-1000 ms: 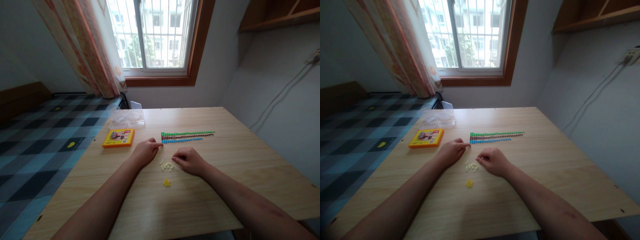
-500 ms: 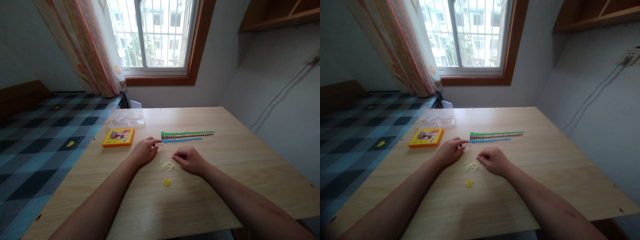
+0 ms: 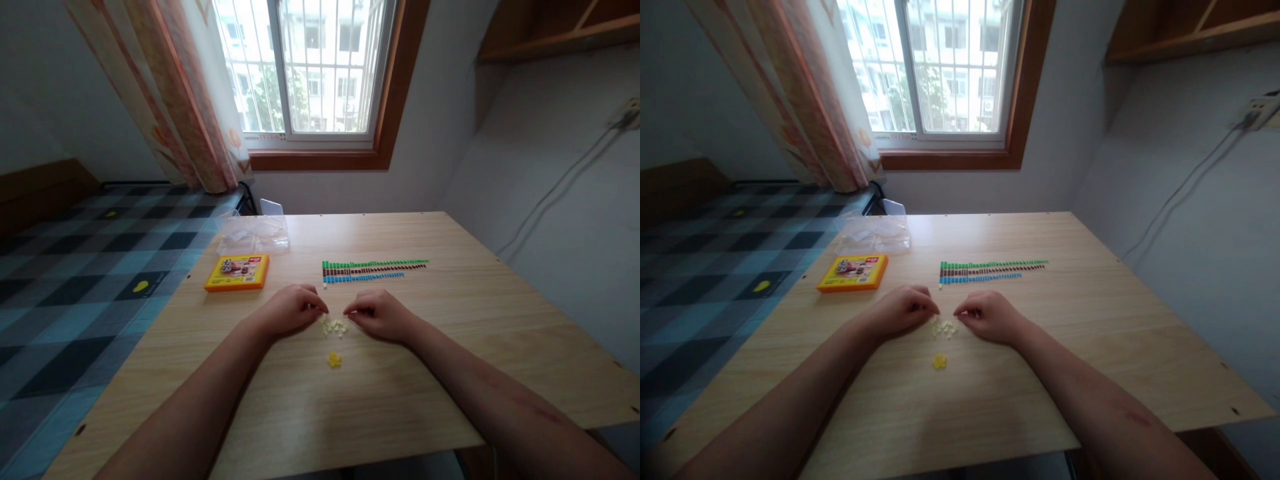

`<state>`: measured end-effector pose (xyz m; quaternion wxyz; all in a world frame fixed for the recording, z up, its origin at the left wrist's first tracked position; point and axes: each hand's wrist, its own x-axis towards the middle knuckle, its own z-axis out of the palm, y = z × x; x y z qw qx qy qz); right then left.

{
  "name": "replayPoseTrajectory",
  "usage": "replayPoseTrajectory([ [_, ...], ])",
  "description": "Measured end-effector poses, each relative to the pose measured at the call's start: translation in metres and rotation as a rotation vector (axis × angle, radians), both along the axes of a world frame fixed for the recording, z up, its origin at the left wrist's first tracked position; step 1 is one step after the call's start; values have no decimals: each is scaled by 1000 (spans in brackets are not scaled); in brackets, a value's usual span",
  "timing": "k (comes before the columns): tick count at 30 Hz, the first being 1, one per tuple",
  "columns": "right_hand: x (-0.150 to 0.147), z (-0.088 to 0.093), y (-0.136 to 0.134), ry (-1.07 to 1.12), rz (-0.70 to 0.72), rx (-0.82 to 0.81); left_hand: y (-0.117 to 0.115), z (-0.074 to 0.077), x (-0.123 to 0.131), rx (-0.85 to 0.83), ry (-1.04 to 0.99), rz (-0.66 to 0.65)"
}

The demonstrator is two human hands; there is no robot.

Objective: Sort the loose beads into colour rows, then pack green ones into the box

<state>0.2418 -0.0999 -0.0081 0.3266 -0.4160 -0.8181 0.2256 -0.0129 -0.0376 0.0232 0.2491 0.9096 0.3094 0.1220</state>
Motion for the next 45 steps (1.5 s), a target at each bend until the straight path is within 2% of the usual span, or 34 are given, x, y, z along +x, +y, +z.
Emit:
replayPoseTrajectory([
  [10,3,5,-4,-110,96,12,0,0,0,15,37,20],
  [20,2,3,-4,-162,93,-2,0,0,3,62,62,44],
  [25,-1,6,-7,-91,76,-8,1,-3,4,103,66,51],
  [35,-7,9,-9,-243,75,17,2,-2,1,34,42,7],
  [45,-6,6,-9,-193,67,23,1,-1,1,48,55,35],
])
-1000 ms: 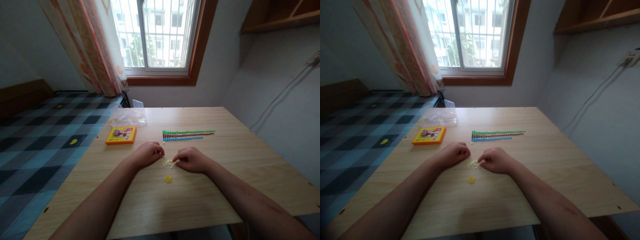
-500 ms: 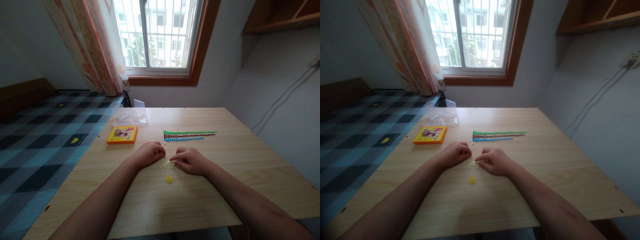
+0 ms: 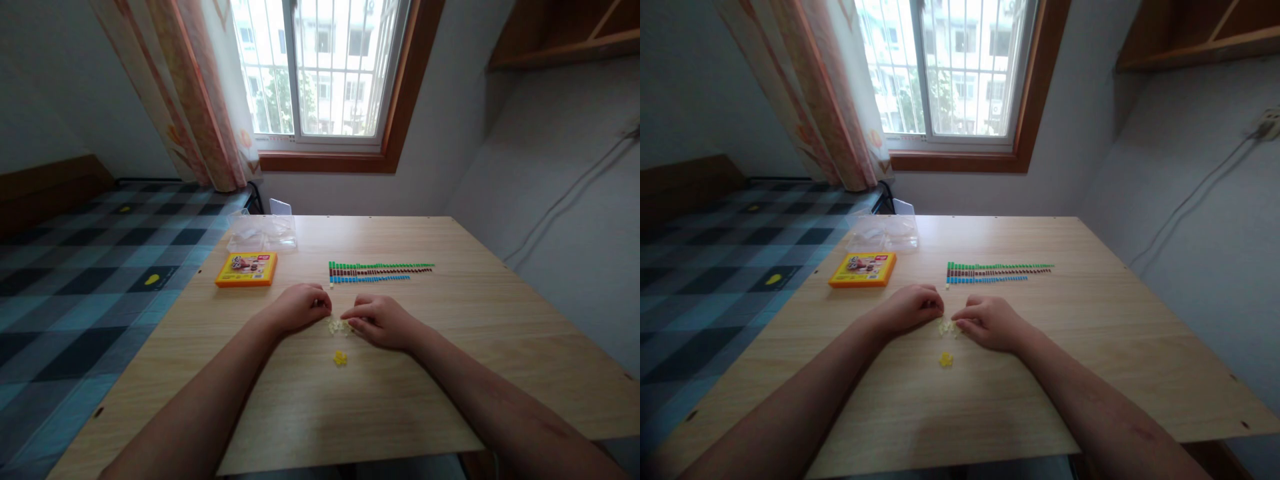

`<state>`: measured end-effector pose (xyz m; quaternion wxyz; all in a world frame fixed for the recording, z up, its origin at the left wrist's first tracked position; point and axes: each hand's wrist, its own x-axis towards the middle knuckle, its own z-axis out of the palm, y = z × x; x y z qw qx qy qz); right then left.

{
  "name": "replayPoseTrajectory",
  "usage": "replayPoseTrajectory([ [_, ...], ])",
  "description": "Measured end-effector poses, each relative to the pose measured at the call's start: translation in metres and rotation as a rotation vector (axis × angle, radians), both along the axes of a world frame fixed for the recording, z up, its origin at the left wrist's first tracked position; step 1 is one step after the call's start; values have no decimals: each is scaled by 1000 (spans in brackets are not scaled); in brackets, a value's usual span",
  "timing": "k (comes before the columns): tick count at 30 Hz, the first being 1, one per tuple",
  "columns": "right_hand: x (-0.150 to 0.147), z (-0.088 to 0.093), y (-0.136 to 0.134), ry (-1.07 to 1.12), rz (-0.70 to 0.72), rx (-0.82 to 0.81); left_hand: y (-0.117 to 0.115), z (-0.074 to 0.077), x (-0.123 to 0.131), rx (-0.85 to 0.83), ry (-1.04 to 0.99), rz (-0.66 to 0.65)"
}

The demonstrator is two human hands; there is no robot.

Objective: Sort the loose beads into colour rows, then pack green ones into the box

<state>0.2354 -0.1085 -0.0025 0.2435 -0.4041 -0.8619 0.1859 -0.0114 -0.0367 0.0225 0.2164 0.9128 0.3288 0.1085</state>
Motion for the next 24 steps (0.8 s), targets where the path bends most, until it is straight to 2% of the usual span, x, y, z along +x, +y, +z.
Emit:
replayPoseTrajectory([
  [17,0,4,-2,-20,59,-19,1,-3,-1,13,-2,11],
  [24,-1,4,-1,-49,9,4,2,-4,-1,10,2,18],
])
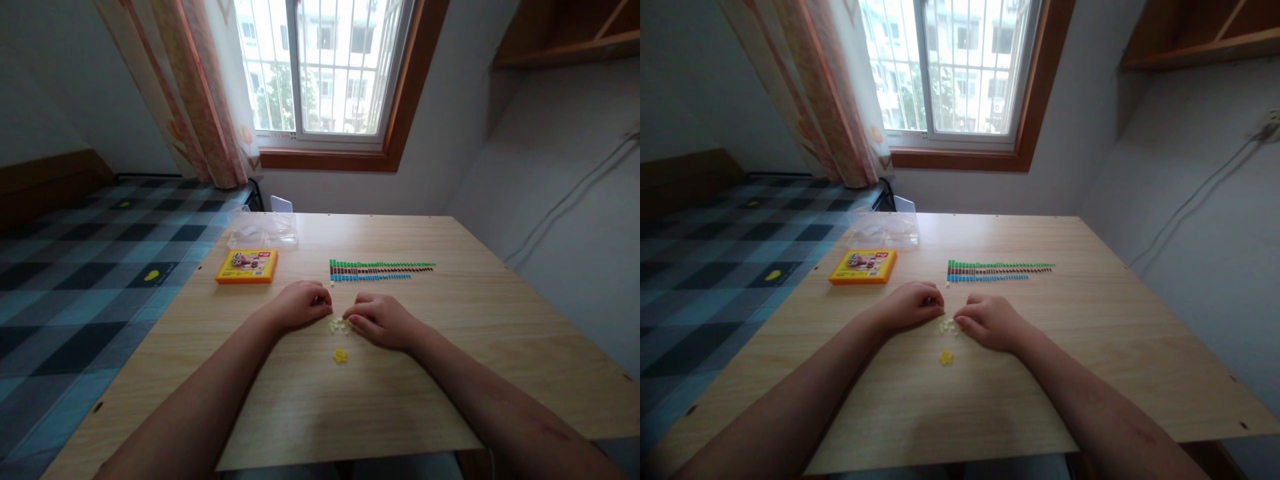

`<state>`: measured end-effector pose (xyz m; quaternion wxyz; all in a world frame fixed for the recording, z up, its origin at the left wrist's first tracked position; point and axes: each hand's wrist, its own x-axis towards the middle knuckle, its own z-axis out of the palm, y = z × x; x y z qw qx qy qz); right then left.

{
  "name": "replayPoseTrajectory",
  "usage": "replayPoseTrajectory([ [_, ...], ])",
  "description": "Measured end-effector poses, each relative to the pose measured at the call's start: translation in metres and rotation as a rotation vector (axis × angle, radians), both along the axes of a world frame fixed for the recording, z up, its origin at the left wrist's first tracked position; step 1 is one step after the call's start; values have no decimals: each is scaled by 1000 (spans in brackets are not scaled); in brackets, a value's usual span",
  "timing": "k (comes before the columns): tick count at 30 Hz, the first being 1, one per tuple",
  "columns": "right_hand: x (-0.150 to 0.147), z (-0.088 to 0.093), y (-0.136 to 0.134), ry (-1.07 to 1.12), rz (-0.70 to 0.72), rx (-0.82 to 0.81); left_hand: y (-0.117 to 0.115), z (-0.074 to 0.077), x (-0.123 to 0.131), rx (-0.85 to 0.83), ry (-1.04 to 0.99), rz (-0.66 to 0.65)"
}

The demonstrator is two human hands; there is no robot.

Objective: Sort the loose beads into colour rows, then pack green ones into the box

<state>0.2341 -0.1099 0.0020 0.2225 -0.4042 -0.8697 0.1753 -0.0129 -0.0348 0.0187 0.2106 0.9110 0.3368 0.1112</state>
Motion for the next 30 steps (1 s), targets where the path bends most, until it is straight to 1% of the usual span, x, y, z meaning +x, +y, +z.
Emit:
replayPoseTrajectory([
  [3,1,-2,3,13,-80,14,0,1,0,2,9,-1],
  [8,3,-6,8,66,-196,-11,0,2,0,-12,9,-26],
  [14,1,-9,10,47,-262,12,-1,5,-2,-54,4,-78],
  [18,-1,-12,12,33,-291,31,-1,3,-3,-84,-25,-99],
  [20,-2,-13,13,25,-296,39,1,0,-3,-98,-47,-64],
  [25,-3,-18,15,12,-318,64,8,-8,1,-128,-147,132],
  [30,-6,-19,15,52,-416,106,14,-13,3,-156,-264,199],
])
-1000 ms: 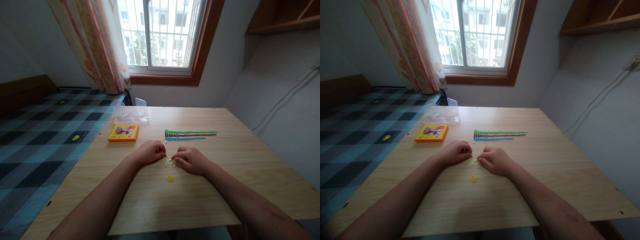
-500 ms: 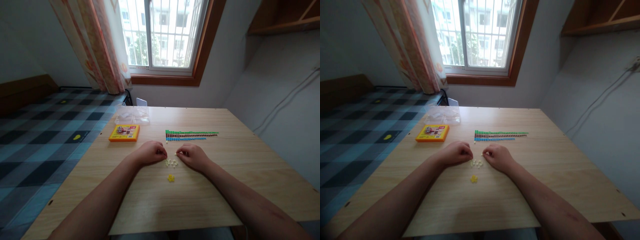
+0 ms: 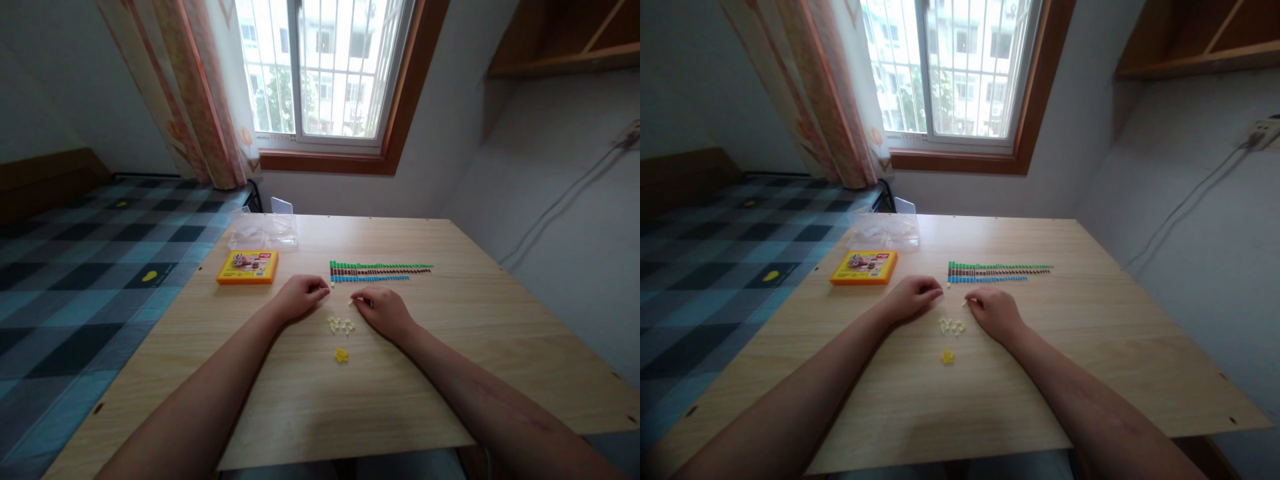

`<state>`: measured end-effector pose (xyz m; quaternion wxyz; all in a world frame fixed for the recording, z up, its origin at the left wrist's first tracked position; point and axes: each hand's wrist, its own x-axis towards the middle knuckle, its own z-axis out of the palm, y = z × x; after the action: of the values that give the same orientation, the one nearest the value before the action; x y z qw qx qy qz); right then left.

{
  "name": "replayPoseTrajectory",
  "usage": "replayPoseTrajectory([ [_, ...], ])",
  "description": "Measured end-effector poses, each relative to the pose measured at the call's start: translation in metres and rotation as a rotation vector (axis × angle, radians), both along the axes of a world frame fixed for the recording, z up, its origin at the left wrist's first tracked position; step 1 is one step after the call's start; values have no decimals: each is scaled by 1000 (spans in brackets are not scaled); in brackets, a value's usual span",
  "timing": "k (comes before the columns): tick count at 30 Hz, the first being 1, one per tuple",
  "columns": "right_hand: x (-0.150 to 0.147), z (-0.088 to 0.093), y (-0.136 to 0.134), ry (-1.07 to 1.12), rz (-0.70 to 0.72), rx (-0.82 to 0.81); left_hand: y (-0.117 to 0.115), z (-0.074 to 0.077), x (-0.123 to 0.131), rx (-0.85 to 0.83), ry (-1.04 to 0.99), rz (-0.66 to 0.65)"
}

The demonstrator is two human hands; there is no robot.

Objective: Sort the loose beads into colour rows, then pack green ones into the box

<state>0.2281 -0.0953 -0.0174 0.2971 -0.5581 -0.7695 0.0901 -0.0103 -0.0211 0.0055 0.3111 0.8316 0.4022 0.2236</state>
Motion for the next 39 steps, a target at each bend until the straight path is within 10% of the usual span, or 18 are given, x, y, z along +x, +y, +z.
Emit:
replayPoseTrajectory([
  [39,-11,-1,31,-199,171,130,0,-6,4,330,277,56],
])
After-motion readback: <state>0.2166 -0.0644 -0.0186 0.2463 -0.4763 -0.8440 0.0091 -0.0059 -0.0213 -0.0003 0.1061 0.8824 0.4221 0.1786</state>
